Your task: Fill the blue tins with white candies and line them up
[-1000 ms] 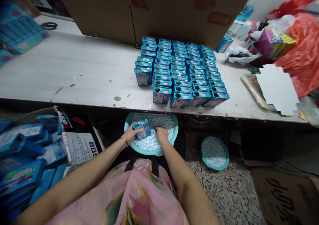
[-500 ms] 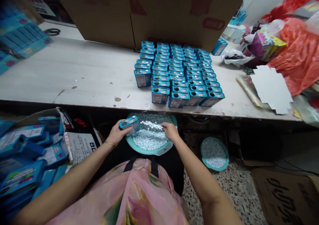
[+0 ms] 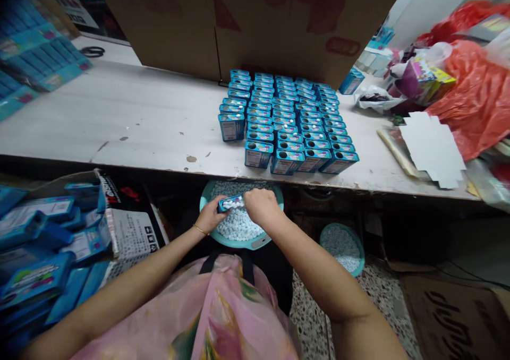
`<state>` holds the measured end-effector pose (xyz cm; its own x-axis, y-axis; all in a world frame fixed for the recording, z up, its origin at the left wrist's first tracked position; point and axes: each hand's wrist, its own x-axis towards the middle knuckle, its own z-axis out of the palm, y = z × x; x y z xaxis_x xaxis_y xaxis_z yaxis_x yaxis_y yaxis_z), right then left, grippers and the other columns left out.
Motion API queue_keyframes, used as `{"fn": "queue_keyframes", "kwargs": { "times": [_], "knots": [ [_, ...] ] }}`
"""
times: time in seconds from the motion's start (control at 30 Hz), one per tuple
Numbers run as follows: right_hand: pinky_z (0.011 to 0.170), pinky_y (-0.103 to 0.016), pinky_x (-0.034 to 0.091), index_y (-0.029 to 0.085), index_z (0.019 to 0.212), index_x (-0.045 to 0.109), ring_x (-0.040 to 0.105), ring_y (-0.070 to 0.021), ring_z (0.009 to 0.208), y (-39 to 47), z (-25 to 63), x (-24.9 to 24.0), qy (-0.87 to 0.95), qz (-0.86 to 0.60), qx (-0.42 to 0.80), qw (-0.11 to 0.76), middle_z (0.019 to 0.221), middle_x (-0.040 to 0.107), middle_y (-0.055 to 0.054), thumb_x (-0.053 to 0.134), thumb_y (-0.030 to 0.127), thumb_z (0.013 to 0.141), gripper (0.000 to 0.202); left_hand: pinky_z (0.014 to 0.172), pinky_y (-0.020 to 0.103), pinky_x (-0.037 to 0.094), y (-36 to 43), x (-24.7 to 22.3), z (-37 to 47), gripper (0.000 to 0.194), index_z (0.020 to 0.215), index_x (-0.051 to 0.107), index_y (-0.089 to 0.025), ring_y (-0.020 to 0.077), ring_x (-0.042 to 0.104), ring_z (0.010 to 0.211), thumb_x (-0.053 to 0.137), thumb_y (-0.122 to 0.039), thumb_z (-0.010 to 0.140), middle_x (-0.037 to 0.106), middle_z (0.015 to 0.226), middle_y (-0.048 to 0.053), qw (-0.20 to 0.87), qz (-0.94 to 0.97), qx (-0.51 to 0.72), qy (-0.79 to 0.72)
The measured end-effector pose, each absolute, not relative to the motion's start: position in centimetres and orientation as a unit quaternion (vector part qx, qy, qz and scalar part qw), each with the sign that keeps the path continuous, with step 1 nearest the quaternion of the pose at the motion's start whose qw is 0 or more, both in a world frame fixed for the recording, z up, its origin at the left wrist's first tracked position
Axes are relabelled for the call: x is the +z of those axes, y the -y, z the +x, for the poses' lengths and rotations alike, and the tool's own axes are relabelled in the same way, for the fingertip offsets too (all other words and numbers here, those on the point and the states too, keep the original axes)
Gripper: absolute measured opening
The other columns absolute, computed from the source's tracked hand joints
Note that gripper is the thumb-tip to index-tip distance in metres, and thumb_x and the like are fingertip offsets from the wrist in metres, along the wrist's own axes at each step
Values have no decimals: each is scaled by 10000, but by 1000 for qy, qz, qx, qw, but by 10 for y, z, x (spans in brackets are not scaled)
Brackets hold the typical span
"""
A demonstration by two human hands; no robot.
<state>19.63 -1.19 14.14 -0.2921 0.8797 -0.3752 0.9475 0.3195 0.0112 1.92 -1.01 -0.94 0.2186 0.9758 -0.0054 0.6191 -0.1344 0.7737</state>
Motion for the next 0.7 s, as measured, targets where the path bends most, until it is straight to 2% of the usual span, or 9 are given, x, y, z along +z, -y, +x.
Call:
{"fn": "queue_keyframes", "kwargs": {
  "times": [0.1, 0.2, 0.3, 0.43, 0.6, 0.7],
  "knots": [
    [718, -292, 410, 161, 916, 602, 588, -201, 838, 13, 197, 148, -800, 570, -99, 156, 916, 622, -130, 368, 116, 779, 275, 737, 274, 424, 9, -12, 17, 390, 1015, 518, -203, 175, 563, 809, 580, -255, 633, 599, 881, 18, 343, 696, 284, -564],
    [727, -285, 406, 200, 934, 589, 580, -194, 869, 13, 220, 137, -795, 580, -94, 149, 954, 615, -101, 362, 112, 786, 285, 748, 283, 428, 8, -13, 12, 389, 991, 522, -188, 167, 560, 790, 602, -284, 622, 591, 860, 12, 373, 659, 325, -567],
    [722, -273, 404, 235, 963, 574, 579, -179, 877, 14, 246, 102, -762, 618, -104, 163, 971, 615, -74, 359, 107, 791, 303, 744, 300, 443, 8, -16, 5, 427, 970, 521, -173, 175, 567, 773, 646, -311, 586, 598, 821, 9, 434, 574, 371, -587],
    [731, -251, 396, 198, 1029, 559, 570, -165, 904, 20, 241, 39, -725, 646, -158, 181, 988, 614, -86, 328, 112, 812, 329, 729, 325, 465, 7, -28, 5, 488, 961, 515, -171, 191, 585, 776, 698, -308, 530, 626, 827, 27, 524, 446, 399, -606],
    [752, -238, 395, 259, 1132, 521, 546, -164, 969, 22, 193, -6, -731, 637, -196, 144, 1044, 610, -46, 238, 149, 850, 414, 732, 349, 479, 8, -38, 16, 527, 923, 501, -149, 184, 599, 780, 737, -313, 481, 632, 835, 45, 626, 347, 385, -582],
    [759, -223, 393, 269, 1120, 532, 543, -161, 973, 18, 187, -13, -712, 654, -245, 79, 1059, 606, -24, 268, 196, 854, 382, 752, 351, 474, 11, -26, 13, 557, 955, 493, -145, 186, 596, 812, 740, -319, 487, 626, 869, 55, 652, 347, 393, -548]
  ]
}}
